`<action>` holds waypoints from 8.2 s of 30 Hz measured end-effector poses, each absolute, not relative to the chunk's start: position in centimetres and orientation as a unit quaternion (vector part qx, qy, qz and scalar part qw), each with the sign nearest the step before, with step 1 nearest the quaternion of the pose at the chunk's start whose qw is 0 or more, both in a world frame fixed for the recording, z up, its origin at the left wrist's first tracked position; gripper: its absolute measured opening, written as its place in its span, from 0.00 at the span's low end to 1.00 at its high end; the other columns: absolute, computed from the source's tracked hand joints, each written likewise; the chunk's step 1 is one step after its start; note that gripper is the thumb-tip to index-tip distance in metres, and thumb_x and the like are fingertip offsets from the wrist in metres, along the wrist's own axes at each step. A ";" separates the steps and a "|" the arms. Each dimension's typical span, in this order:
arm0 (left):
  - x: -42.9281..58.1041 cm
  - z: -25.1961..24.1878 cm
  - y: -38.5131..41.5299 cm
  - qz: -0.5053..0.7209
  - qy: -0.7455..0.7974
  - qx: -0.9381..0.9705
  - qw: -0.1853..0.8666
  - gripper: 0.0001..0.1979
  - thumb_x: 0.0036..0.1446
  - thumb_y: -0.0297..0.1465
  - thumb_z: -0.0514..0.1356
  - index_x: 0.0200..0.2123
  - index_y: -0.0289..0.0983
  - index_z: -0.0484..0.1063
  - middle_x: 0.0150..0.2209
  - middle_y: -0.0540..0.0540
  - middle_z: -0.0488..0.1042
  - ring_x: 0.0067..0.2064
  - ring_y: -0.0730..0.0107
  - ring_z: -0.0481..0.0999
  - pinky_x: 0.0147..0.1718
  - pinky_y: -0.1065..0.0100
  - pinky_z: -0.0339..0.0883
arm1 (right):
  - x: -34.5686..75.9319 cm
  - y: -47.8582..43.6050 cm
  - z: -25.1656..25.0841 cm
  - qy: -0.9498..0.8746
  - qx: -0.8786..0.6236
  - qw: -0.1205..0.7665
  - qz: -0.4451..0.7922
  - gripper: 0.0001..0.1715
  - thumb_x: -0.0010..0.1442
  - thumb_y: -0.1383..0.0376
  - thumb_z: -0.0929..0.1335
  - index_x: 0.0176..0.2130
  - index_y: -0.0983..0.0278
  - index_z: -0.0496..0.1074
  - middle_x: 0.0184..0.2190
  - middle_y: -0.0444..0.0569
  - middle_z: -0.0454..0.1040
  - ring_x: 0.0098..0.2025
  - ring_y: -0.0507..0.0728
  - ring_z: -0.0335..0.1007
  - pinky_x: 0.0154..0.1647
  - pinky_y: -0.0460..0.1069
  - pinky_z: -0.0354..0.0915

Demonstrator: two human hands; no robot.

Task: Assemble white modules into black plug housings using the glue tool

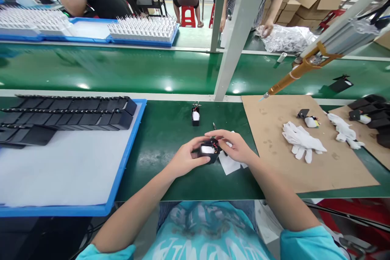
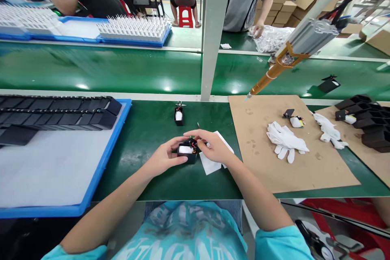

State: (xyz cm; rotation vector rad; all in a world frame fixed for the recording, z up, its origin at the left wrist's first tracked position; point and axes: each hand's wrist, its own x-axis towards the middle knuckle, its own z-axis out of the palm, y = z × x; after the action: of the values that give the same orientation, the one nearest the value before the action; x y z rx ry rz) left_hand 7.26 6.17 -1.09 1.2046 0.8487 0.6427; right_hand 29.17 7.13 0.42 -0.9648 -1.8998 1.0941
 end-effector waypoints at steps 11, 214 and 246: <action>6.9 -1.4 7.2 0.361 0.426 0.734 0.386 0.18 0.55 0.31 0.63 0.50 0.40 0.70 0.64 0.40 0.61 0.60 0.54 0.68 0.48 0.57 0.73 | 25.7 15.8 3.0 -0.735 -0.552 0.298 0.258 0.18 0.63 0.60 0.64 0.50 0.62 0.72 0.40 0.49 0.72 0.30 0.51 0.71 0.40 0.50 0.69; 7.3 -0.9 5.6 0.406 0.376 0.571 0.607 0.22 0.57 0.36 0.64 0.53 0.41 0.66 0.47 0.43 0.77 0.48 0.61 0.78 0.46 0.61 0.75 | 29.0 5.4 0.1 -0.483 -0.370 0.653 0.451 0.11 0.66 0.55 0.61 0.43 0.53 0.70 0.34 0.44 0.76 0.28 0.53 0.72 0.25 0.50 0.70; 6.6 -2.1 8.0 0.323 0.500 0.685 0.421 0.22 0.51 0.28 0.62 0.50 0.39 0.65 0.46 0.43 0.72 0.50 0.58 0.70 0.51 0.58 0.64 | 19.4 30.8 4.5 -0.666 -0.721 0.142 0.127 0.22 0.64 0.59 0.66 0.55 0.65 0.66 0.52 0.54 0.70 0.48 0.59 0.72 0.48 0.58 0.70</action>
State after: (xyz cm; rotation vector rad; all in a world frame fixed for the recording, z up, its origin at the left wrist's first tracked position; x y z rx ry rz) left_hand 6.64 7.99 -2.09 1.7149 1.2515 0.8103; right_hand 19.44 30.83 4.53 -2.0800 -1.9228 0.3666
